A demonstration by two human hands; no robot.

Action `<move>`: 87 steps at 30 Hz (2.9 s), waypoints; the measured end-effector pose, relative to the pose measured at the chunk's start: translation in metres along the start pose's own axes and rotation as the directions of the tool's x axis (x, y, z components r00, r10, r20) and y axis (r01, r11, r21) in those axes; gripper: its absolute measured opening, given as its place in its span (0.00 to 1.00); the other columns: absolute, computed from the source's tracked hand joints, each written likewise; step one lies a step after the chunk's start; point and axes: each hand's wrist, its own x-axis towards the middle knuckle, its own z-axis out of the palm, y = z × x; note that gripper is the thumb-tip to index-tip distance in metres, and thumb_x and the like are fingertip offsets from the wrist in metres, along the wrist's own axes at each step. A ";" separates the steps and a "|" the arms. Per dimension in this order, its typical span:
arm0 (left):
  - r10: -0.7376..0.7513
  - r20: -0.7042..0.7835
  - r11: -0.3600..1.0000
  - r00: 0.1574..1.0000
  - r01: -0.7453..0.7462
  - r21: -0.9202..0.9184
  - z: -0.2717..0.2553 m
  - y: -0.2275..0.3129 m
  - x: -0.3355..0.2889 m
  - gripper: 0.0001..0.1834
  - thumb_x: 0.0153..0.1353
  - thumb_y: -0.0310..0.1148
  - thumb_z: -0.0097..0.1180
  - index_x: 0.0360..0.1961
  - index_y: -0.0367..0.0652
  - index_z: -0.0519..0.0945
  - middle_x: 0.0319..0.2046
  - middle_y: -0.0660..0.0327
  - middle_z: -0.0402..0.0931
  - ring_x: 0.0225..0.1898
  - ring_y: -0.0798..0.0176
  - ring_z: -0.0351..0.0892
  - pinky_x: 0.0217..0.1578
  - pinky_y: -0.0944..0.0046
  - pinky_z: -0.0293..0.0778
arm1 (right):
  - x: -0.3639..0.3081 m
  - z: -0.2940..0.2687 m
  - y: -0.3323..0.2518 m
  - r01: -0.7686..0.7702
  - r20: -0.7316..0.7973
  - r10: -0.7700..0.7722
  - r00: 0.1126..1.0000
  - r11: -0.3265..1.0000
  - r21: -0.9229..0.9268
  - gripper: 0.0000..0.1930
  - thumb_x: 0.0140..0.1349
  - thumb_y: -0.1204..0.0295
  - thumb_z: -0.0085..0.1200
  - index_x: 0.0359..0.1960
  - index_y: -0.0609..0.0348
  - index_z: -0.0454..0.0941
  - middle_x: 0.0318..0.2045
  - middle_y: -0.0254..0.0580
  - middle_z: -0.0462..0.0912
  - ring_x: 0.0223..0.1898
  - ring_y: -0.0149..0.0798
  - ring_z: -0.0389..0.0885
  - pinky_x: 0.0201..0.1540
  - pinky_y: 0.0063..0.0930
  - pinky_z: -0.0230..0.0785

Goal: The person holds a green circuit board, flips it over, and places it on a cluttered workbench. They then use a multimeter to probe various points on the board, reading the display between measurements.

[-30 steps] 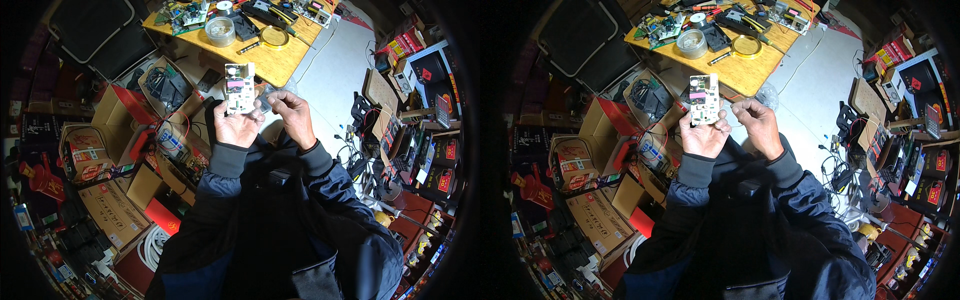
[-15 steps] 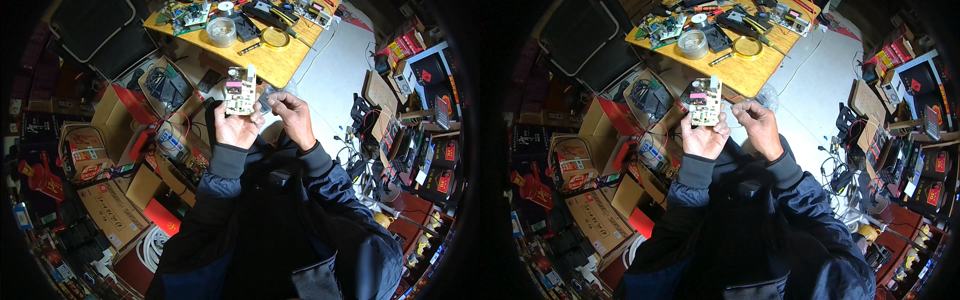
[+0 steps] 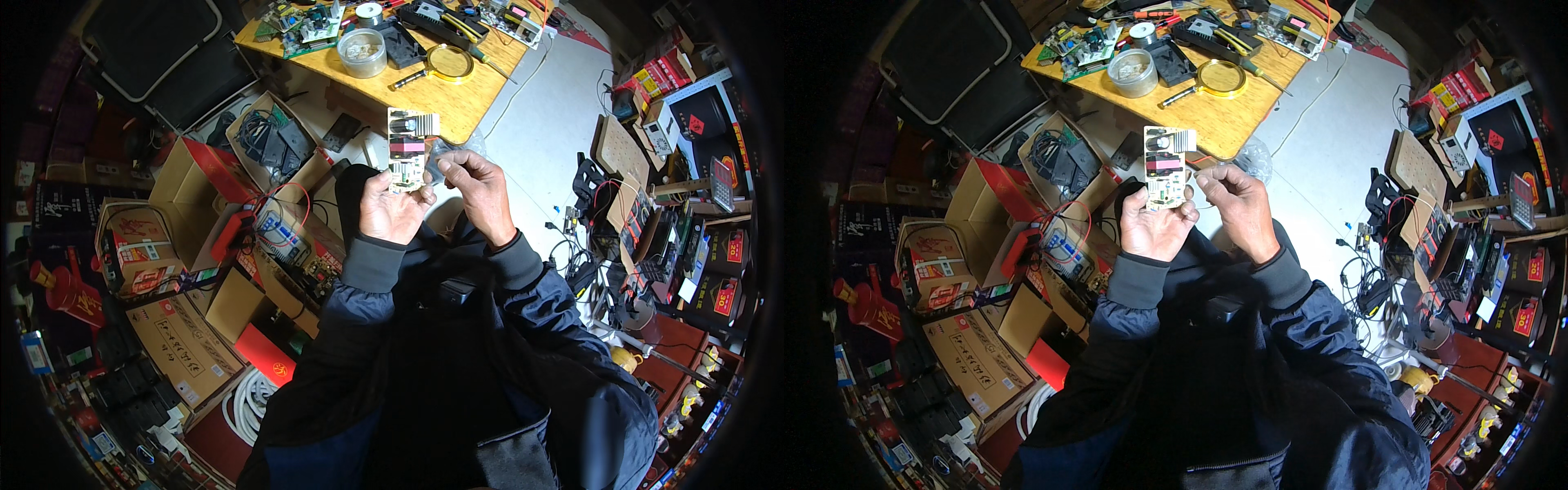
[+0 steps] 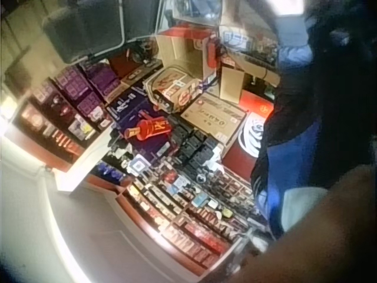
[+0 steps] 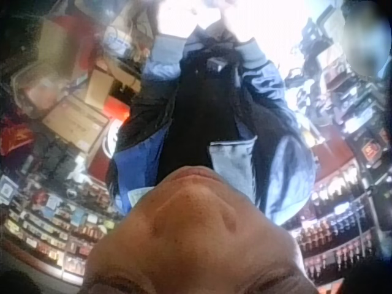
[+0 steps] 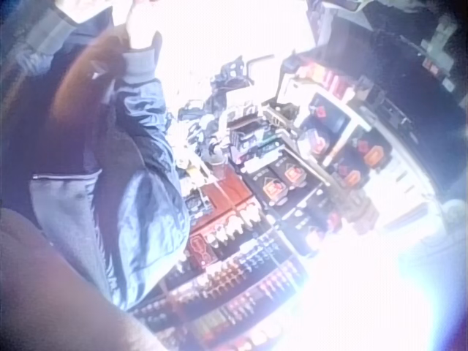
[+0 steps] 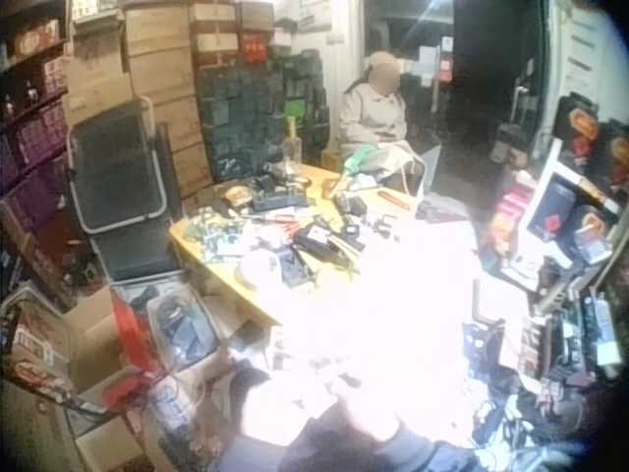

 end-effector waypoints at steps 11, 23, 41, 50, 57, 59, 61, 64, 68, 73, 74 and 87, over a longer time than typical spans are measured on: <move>0.039 -0.005 0.922 0.999 -0.034 0.386 0.002 -0.005 -0.001 0.25 0.67 0.40 0.63 0.61 0.38 0.80 0.50 0.61 0.83 0.47 0.64 0.79 0.52 0.61 0.74 | -0.002 0.002 -0.009 -0.019 0.007 0.018 1.000 0.996 0.088 0.18 0.77 0.61 0.61 0.50 0.67 0.87 0.35 0.31 0.82 0.35 0.27 0.74 0.40 0.24 0.71; 0.161 0.045 0.739 0.986 -0.151 0.656 0.028 -0.007 -0.006 0.33 0.67 0.33 0.66 0.70 0.31 0.72 0.59 0.57 0.80 0.56 0.65 0.78 0.59 0.62 0.72 | 0.006 -0.004 0.008 -0.042 -0.002 0.044 0.999 0.974 0.223 0.19 0.80 0.60 0.53 0.49 0.67 0.84 0.36 0.33 0.81 0.36 0.28 0.74 0.43 0.25 0.70; 0.388 0.282 0.173 0.877 -0.370 0.913 0.032 -0.015 -0.004 0.36 0.60 0.18 0.71 0.68 0.30 0.69 0.57 0.54 0.80 0.55 0.64 0.83 0.60 0.61 0.79 | 0.005 -0.001 0.003 -0.184 0.047 0.181 0.982 0.883 0.432 0.23 0.84 0.60 0.40 0.59 0.69 0.80 0.51 0.45 0.87 0.48 0.37 0.83 0.53 0.35 0.74; 0.471 0.432 -0.182 0.769 -0.395 0.901 0.039 -0.015 -0.009 0.43 0.51 0.25 0.77 0.69 0.34 0.71 0.59 0.48 0.78 0.59 0.53 0.81 0.62 0.55 0.76 | 0.005 -0.002 0.003 -0.221 0.084 0.205 0.975 0.867 0.447 0.25 0.85 0.59 0.41 0.66 0.68 0.77 0.55 0.46 0.86 0.52 0.39 0.84 0.57 0.36 0.74; 0.480 0.478 -0.280 0.735 -0.388 0.878 0.046 -0.014 -0.011 0.44 0.50 0.26 0.77 0.69 0.34 0.71 0.59 0.45 0.77 0.60 0.47 0.80 0.62 0.52 0.75 | 0.004 -0.001 0.004 -0.251 0.088 0.238 0.967 0.848 0.467 0.25 0.84 0.58 0.41 0.67 0.66 0.76 0.55 0.46 0.86 0.53 0.40 0.83 0.59 0.38 0.73; 0.483 0.480 -0.277 0.732 -0.392 0.877 0.045 -0.015 -0.012 0.44 0.50 0.26 0.77 0.70 0.34 0.71 0.59 0.45 0.77 0.60 0.47 0.80 0.62 0.52 0.75 | 0.004 -0.001 0.004 -0.268 0.090 0.257 0.962 0.839 0.474 0.25 0.84 0.58 0.41 0.67 0.67 0.76 0.55 0.46 0.86 0.53 0.40 0.83 0.59 0.39 0.73; 0.485 0.479 -0.272 0.731 -0.395 0.878 0.044 -0.015 -0.012 0.45 0.50 0.26 0.77 0.70 0.34 0.70 0.58 0.45 0.77 0.60 0.47 0.80 0.61 0.52 0.75 | 0.004 -0.002 0.003 -0.254 0.105 0.233 0.967 0.843 0.473 0.24 0.84 0.59 0.41 0.66 0.67 0.76 0.55 0.46 0.86 0.54 0.40 0.83 0.59 0.39 0.72; 0.482 0.484 -0.271 0.730 -0.401 0.875 0.043 -0.015 -0.011 0.44 0.51 0.25 0.77 0.70 0.34 0.70 0.58 0.45 0.77 0.60 0.47 0.80 0.61 0.51 0.75 | 0.004 -0.001 0.003 -0.258 0.104 0.239 0.965 0.823 0.506 0.22 0.82 0.61 0.43 0.64 0.67 0.76 0.55 0.46 0.85 0.54 0.41 0.82 0.61 0.41 0.70; 0.468 0.495 -0.284 0.732 -0.406 0.869 0.044 -0.016 -0.012 0.44 0.52 0.23 0.75 0.71 0.34 0.70 0.59 0.44 0.77 0.60 0.46 0.79 0.62 0.51 0.75 | 0.003 0.000 0.006 -0.279 0.084 0.285 0.955 0.767 0.578 0.18 0.79 0.64 0.46 0.59 0.66 0.78 0.53 0.45 0.84 0.54 0.42 0.80 0.62 0.43 0.68; 0.457 0.491 -0.280 0.742 -0.404 0.871 0.043 -0.016 -0.012 0.44 0.52 0.23 0.75 0.71 0.33 0.69 0.60 0.44 0.76 0.61 0.47 0.79 0.63 0.51 0.75 | 0.004 -0.001 0.009 -0.278 0.103 0.264 0.959 0.802 0.530 0.15 0.78 0.65 0.49 0.54 0.65 0.80 0.50 0.43 0.84 0.53 0.40 0.80 0.60 0.41 0.70; 0.456 0.490 -0.277 0.743 -0.405 0.872 0.042 -0.016 -0.012 0.44 0.52 0.23 0.74 0.71 0.33 0.69 0.60 0.44 0.76 0.61 0.47 0.78 0.63 0.51 0.75 | 0.004 -0.002 0.009 -0.267 0.120 0.241 0.963 0.809 0.523 0.15 0.78 0.65 0.49 0.53 0.65 0.80 0.49 0.43 0.84 0.52 0.39 0.80 0.60 0.41 0.71; 0.436 0.405 -0.149 0.804 -0.379 0.913 0.028 -0.017 -0.007 0.45 0.56 0.18 0.71 0.75 0.33 0.64 0.64 0.47 0.72 0.64 0.54 0.77 0.65 0.55 0.75 | 0.003 -0.001 0.007 -0.264 0.100 0.246 0.964 0.840 0.473 0.13 0.78 0.66 0.53 0.48 0.65 0.81 0.46 0.42 0.85 0.47 0.36 0.82 0.56 0.37 0.75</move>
